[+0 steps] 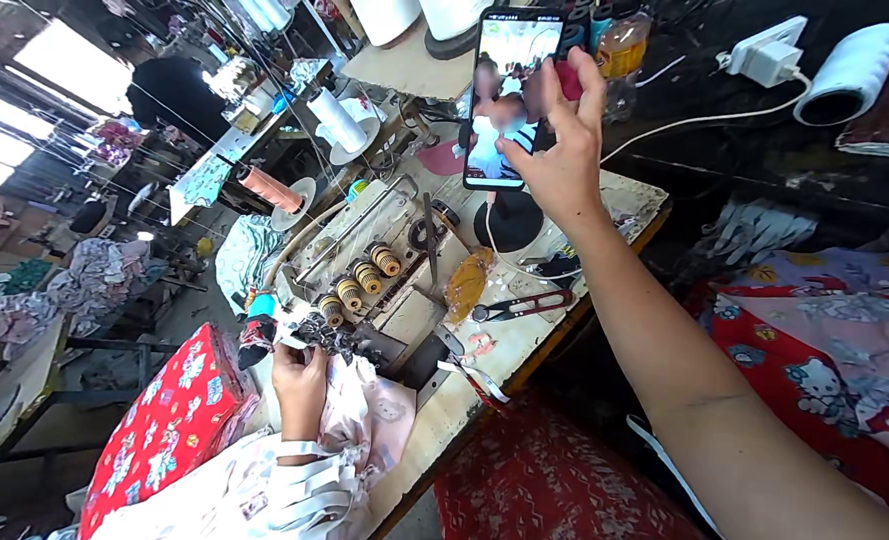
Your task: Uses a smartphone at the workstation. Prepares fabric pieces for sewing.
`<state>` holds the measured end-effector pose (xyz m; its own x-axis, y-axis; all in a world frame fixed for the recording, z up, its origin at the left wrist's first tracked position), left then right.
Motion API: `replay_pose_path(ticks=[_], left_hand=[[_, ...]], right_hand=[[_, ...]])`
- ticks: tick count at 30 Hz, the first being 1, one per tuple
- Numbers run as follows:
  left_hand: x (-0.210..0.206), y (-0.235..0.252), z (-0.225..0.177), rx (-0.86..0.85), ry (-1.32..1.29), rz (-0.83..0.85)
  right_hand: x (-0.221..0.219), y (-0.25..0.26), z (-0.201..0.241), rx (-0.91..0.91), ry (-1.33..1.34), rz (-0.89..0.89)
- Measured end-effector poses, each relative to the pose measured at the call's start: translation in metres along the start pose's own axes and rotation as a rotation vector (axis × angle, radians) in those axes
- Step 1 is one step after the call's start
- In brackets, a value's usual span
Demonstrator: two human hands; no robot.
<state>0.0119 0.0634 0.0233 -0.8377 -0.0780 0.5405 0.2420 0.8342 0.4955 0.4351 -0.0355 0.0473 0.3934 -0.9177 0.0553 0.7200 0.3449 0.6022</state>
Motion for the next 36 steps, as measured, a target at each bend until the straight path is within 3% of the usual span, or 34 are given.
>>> replay_pose_path(ticks=[36], left_hand=[[-0.0003, 0.0001, 0.0022, -0.008, -0.021, -0.007]], right_hand=[[0.0019, -0.0021, -0.0022, 0.034, 0.026, -0.003]])
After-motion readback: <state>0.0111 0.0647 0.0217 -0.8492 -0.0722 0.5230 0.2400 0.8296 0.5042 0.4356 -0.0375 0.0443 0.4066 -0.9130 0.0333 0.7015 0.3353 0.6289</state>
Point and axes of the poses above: each hand's wrist, its own y-axis towards the middle knuckle, its own x-axis out of the back of the hand, z = x × y, the point moved 7 cm from there along y, towards the middle knuckle, and after that the axes turned 8 degrees about -x, right-handed, at the moved point
